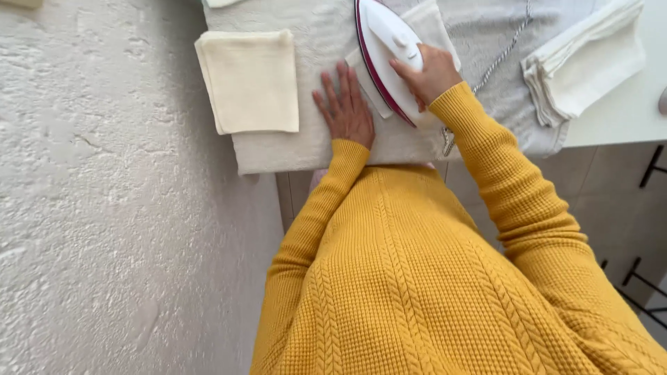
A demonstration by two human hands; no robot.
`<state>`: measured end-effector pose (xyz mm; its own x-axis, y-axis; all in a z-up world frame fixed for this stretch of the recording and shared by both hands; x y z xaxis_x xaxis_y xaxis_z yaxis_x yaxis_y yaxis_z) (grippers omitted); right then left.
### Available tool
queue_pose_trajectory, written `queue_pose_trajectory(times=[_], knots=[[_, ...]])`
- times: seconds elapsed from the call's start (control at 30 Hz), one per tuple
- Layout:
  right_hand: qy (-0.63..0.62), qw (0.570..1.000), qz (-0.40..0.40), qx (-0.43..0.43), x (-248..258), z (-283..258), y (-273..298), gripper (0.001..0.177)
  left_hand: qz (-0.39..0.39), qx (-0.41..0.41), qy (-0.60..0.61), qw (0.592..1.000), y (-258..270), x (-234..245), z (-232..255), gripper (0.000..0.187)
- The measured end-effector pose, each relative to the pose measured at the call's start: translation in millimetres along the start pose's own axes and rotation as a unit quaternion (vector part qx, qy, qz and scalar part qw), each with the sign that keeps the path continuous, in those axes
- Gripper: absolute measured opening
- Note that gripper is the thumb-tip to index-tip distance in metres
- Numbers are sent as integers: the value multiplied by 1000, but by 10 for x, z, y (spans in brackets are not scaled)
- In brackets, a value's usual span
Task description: Ironing small square pieces of white fabric on an ironing board.
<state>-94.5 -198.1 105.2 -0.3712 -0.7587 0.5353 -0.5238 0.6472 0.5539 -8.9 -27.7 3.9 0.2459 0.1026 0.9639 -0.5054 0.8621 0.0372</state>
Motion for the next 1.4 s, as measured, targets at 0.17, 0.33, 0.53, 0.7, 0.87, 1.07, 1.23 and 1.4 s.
queue_pose_trajectory(times=[0.17, 0.33, 0.53, 0.7, 0.87, 1.07, 1.23, 1.4], knots=[[11, 997, 32, 66, 63, 80, -106, 51, 30, -15, 28, 999, -333, -94, 24, 73], [13, 1000, 2, -7, 6, 226, -92, 53, -49, -13, -6, 999, -224, -111, 55, 71], [13, 996, 37, 81, 114, 60, -134, 49, 1, -16, 17, 1000, -218, -142, 73, 74], [0, 1000, 7, -21, 192, -2, -104, 46, -38, -9, -15, 999, -289, -127, 42, 73], [-11, 1000, 13, 1, 172, 224, -171, 47, -36, -13, -29, 999, -225, -121, 73, 74], [-15, 999, 24, 16, 233, 148, -249, 46, -1, -17, -5, 1000, -227, -146, 57, 77], [21, 984, 77, 157, 197, 521, -424, 45, -31, 0, -31, 999, -412, -154, 96, 76], [-48, 999, 24, 6, 281, 217, -165, 50, 11, -34, -3, 999, -504, -244, 217, 72]])
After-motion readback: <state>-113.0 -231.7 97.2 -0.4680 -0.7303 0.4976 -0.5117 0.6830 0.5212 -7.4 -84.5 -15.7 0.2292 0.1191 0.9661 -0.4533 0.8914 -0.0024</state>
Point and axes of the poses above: each hand's wrist, its own y-axis away from the middle knuckle, its own x-axis out of the back of the hand, z = x × y, the point moved 2 cm from there along -y, towards the middle knuckle, and after that the axes turned 3 degrees about -y, right-handed, at the moved point
